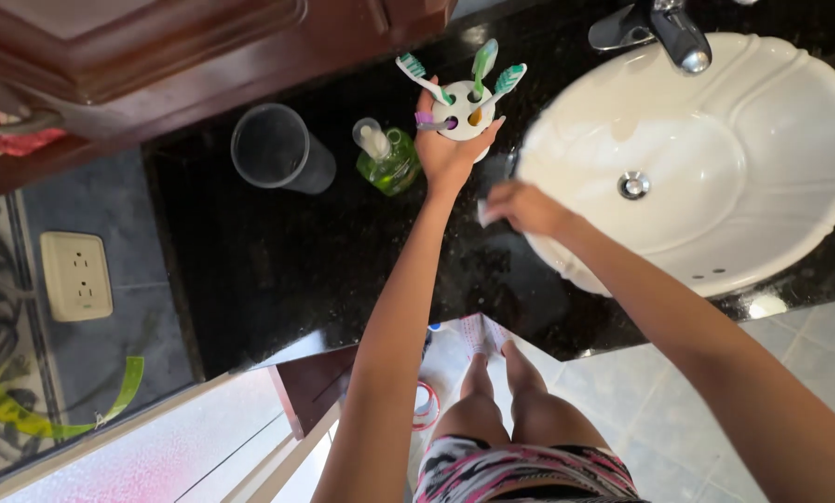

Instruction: The person clears toiletries from the bathroom counter, placing a soap dispenser, toothbrush holder, cups and dishes aside, tears off toilet paper and wipes the dark countertop around the sink with it, then returns and arranges the items, including a toothpaste tube, back on the counter.

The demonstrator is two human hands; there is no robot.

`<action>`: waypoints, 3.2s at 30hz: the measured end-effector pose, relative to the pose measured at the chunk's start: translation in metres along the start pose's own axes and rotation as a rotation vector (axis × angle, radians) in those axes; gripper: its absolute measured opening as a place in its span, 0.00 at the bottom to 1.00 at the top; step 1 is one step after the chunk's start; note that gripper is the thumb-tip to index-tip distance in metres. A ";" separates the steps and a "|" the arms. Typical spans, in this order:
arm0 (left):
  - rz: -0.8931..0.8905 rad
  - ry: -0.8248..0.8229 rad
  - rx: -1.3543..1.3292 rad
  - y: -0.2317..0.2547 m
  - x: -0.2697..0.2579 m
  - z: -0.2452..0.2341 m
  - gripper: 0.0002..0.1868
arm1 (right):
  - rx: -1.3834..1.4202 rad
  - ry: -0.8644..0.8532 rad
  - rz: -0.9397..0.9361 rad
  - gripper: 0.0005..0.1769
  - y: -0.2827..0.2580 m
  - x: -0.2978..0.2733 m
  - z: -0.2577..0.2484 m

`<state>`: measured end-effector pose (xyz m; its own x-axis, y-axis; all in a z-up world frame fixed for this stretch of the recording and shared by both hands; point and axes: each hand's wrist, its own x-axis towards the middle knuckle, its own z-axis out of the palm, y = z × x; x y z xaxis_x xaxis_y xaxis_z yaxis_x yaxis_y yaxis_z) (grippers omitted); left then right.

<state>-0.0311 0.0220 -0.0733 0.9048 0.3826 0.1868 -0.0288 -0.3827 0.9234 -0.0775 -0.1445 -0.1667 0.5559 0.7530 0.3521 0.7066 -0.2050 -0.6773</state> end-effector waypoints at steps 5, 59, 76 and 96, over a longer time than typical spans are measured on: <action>0.060 -0.050 -0.153 -0.022 -0.012 0.003 0.51 | 0.002 -0.233 -0.086 0.28 -0.028 -0.079 0.019; -0.237 -0.175 -0.212 -0.077 -0.207 -0.057 0.26 | -0.319 -0.373 0.543 0.10 -0.108 -0.228 -0.023; -0.216 -0.224 -0.278 -0.019 -0.231 -0.065 0.20 | -0.530 -0.123 0.169 0.16 -0.088 -0.224 0.071; -0.235 -1.230 -0.338 0.031 -0.618 0.269 0.15 | 0.896 1.751 0.765 0.16 -0.256 -0.681 0.011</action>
<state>-0.4766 -0.4526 -0.2502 0.6919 -0.6765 -0.2522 0.2408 -0.1131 0.9640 -0.6423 -0.5976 -0.2403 0.6720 -0.6540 -0.3473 0.1381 0.5715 -0.8089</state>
